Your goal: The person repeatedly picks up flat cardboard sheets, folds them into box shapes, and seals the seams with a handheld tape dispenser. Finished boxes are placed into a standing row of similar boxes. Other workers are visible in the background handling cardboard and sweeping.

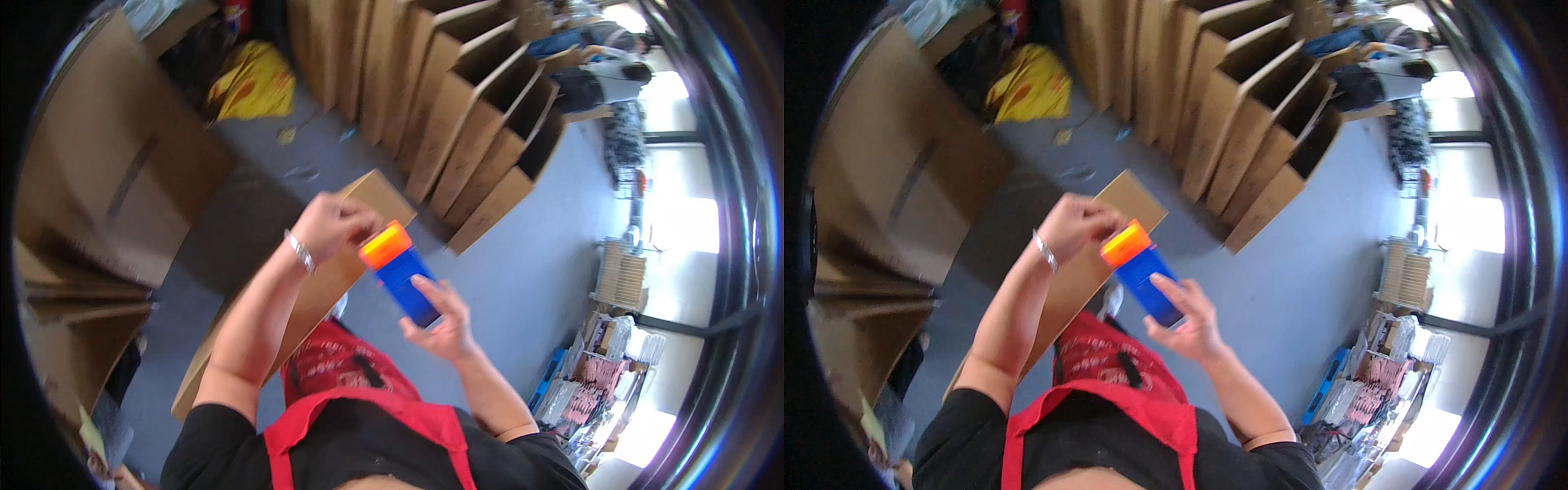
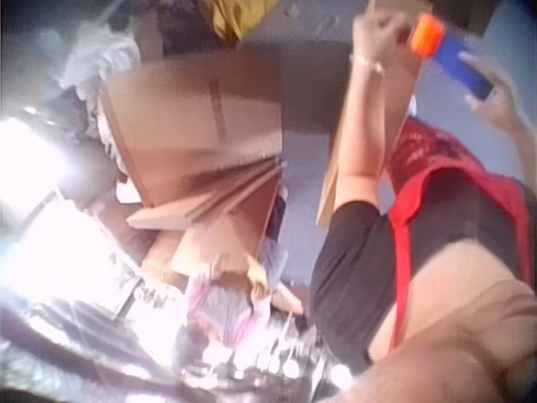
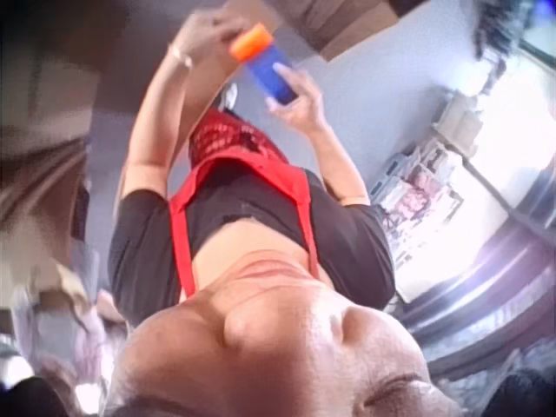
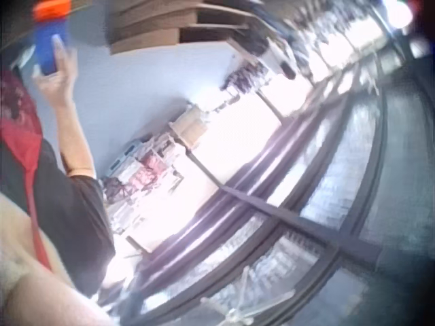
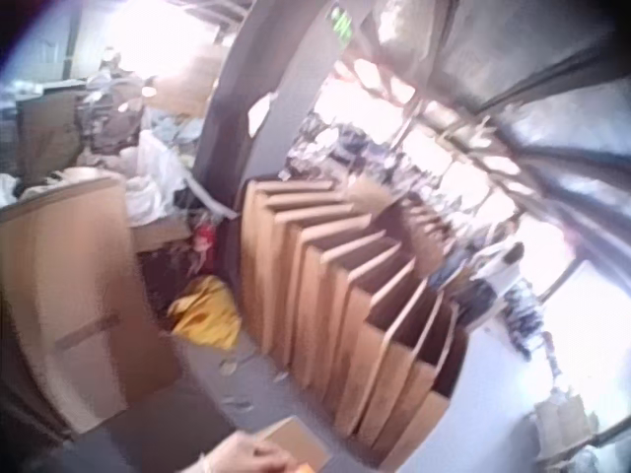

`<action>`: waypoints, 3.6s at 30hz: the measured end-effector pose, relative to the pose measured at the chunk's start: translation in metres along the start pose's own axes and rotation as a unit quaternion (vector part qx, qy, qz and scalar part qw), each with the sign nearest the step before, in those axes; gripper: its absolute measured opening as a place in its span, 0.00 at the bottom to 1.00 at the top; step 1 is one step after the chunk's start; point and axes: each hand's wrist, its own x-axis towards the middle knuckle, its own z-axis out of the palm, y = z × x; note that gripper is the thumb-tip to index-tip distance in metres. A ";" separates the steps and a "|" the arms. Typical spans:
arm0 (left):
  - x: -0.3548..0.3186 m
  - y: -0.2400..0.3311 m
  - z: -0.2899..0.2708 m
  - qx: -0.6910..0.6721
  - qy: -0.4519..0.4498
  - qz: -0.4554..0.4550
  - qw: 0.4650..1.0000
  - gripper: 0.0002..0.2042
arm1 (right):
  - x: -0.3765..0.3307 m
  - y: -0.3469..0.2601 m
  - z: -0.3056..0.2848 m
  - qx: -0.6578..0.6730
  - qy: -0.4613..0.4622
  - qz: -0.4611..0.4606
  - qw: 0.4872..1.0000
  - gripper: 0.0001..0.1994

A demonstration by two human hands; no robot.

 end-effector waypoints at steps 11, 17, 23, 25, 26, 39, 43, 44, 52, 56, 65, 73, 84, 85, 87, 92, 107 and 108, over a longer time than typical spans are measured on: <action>0.027 -0.004 -0.056 0.172 0.245 0.090 0.950 0.09 | 0.011 0.042 0.015 0.056 -0.025 0.056 0.997 0.37; 0.058 -0.082 -0.072 0.086 0.081 -0.063 0.991 0.15 | 0.006 0.051 0.016 0.072 -0.019 0.042 0.996 0.38; 0.050 -0.112 -0.062 0.418 0.154 -0.144 0.884 0.49 | -0.020 0.071 0.011 0.083 0.004 0.051 0.995 0.39; 0.053 -0.098 -0.059 0.237 0.127 0.048 0.962 0.42 | -0.025 0.073 0.012 0.093 0.009 0.047 0.995 0.39; 0.050 -0.067 -0.049 0.042 0.051 0.071 0.995 0.38 | -0.024 0.074 0.015 0.097 0.010 0.058 0.993 0.39; 0.009 -0.035 -0.011 0.127 -0.047 -0.084 0.987 0.47 | -0.025 0.093 0.010 0.135 0.000 -0.028 0.991 0.38; 0.015 -0.025 0.004 0.184 0.053 -0.195 0.962 0.54 | -0.020 0.080 -0.010 0.142 -0.038 0.018 0.989 0.38; 0.012 -0.014 0.004 0.162 0.038 -0.235 0.958 0.55 | -0.021 0.082 -0.010 0.130 -0.039 0.012 0.991 0.39; -0.091 -0.054 0.095 0.672 0.299 0.032 0.677 0.57 | -0.009 0.081 -0.003 0.135 -0.043 -0.054 0.988 0.37; -0.077 -0.049 0.097 0.677 0.246 0.069 0.691 0.54 | -0.028 0.072 -0.048 0.113 -0.051 0.023 0.992 0.33; -0.089 -0.037 0.065 0.667 0.213 -0.002 0.714 0.57 | -0.043 0.072 -0.045 -0.011 -0.168 0.124 0.978 0.34; -0.089 -0.052 0.071 0.669 0.199 0.078 0.712 0.49 | 0.068 0.075 0.061 -0.074 -0.298 0.199 0.931 0.27; -0.021 -0.015 0.058 0.658 0.089 0.192 0.723 0.49 | 0.078 0.098 -0.115 -0.077 -0.364 0.176 0.912 0.39; -0.021 -0.020 0.060 0.657 0.078 0.159 0.732 0.49 | 0.085 0.099 -0.128 -0.048 -0.344 0.154 0.925 0.39; -0.021 -0.020 0.066 0.662 0.059 0.125 0.737 0.50 | 0.099 0.115 -0.152 0.006 -0.305 0.067 0.950 0.40; -0.003 0.012 0.109 0.246 0.206 0.072 0.944 0.21 | 0.161 0.139 -0.184 0.033 -0.346 -0.153 0.925 0.44; 0.040 0.000 0.164 -0.526 0.220 -0.035 0.821 0.24 | 0.301 0.159 -0.171 0.106 -0.548 -0.363 0.746 0.49; 0.040 0.000 0.163 -0.508 0.238 -0.043 0.827 0.24 | 0.305 0.159 -0.169 0.108 -0.555 -0.365 0.740 0.49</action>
